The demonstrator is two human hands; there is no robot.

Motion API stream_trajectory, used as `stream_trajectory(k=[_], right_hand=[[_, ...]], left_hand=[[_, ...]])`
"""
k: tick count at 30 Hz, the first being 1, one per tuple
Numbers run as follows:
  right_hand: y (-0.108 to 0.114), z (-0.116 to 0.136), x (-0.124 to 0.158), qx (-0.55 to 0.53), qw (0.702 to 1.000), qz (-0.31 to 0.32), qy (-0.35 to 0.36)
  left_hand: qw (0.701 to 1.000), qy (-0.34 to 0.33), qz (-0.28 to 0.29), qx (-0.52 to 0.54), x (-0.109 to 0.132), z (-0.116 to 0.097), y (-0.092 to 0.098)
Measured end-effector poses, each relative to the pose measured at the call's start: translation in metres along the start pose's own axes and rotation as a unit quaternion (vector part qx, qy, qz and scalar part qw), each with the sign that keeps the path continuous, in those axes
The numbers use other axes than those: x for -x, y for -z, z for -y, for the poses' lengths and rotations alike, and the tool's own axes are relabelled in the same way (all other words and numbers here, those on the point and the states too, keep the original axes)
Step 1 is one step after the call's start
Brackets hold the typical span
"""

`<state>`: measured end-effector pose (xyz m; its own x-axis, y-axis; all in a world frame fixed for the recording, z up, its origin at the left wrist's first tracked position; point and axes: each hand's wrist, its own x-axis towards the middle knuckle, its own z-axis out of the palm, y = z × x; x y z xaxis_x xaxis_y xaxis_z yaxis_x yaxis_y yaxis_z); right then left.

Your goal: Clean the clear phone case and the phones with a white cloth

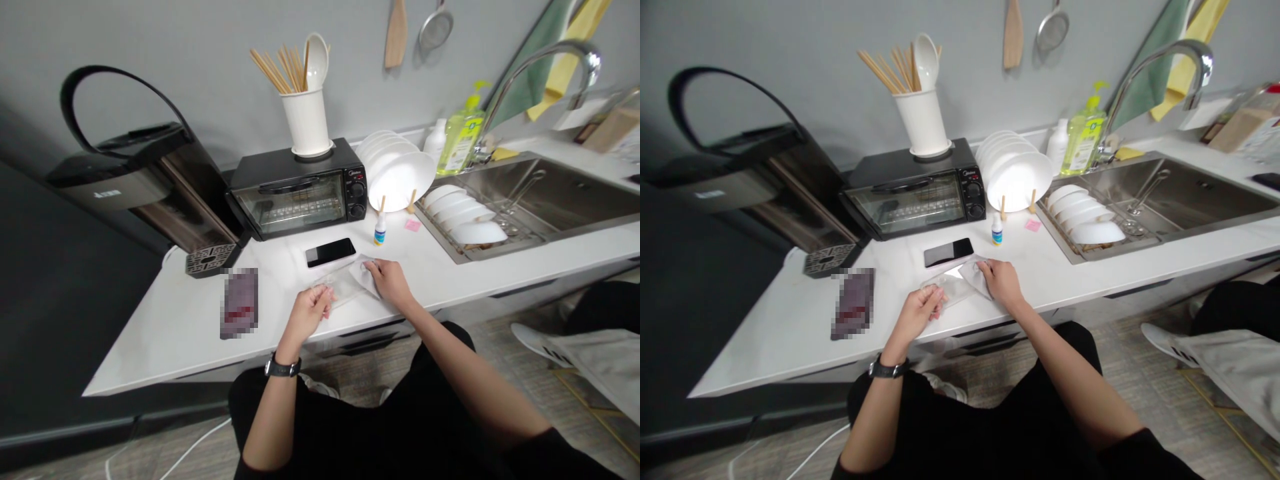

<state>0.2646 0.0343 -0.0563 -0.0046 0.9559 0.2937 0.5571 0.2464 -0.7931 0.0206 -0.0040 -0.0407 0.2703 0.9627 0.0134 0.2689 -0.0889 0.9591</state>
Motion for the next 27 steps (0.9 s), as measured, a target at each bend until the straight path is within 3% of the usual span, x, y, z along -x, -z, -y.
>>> stream_trajectory(k=[5,7,10,14,17,23,27], right_hand=[[0.0008,0.0018,0.0001,-0.026,0.999,0.037,0.029],[0.0027,0.0025,-0.0009,-0.054,0.997,0.044,0.043],[0.0033,0.0019,-0.0032,-0.131,0.991,0.001,0.02],[0.0006,0.0029,-0.003,-0.106,0.993,-0.053,-0.017],[0.001,0.0055,-0.0008,-0.051,0.998,-0.026,-0.006],[0.0077,0.0054,-0.0022,-0.08,0.994,0.056,0.042],[0.0061,0.0024,-0.0005,-0.066,0.997,0.037,0.023]], left_hand=[[0.998,-0.003,-0.065,-0.003,-0.0013,0.0026,-0.0007],[0.999,-0.011,-0.053,-0.005,-0.0004,0.0024,-0.0007],[0.999,-0.03,-0.013,-0.021,0.0024,0.0005,-0.0008],[0.997,-0.039,-0.062,-0.02,0.0039,-0.0016,-0.0009],[0.996,-0.041,-0.073,-0.018,0.0029,-0.0017,-0.0007],[0.995,-0.027,-0.09,-0.031,0.0026,-0.003,0.0002],[0.999,-0.021,-0.045,-0.008,0.0036,-0.0036,0.0002]])
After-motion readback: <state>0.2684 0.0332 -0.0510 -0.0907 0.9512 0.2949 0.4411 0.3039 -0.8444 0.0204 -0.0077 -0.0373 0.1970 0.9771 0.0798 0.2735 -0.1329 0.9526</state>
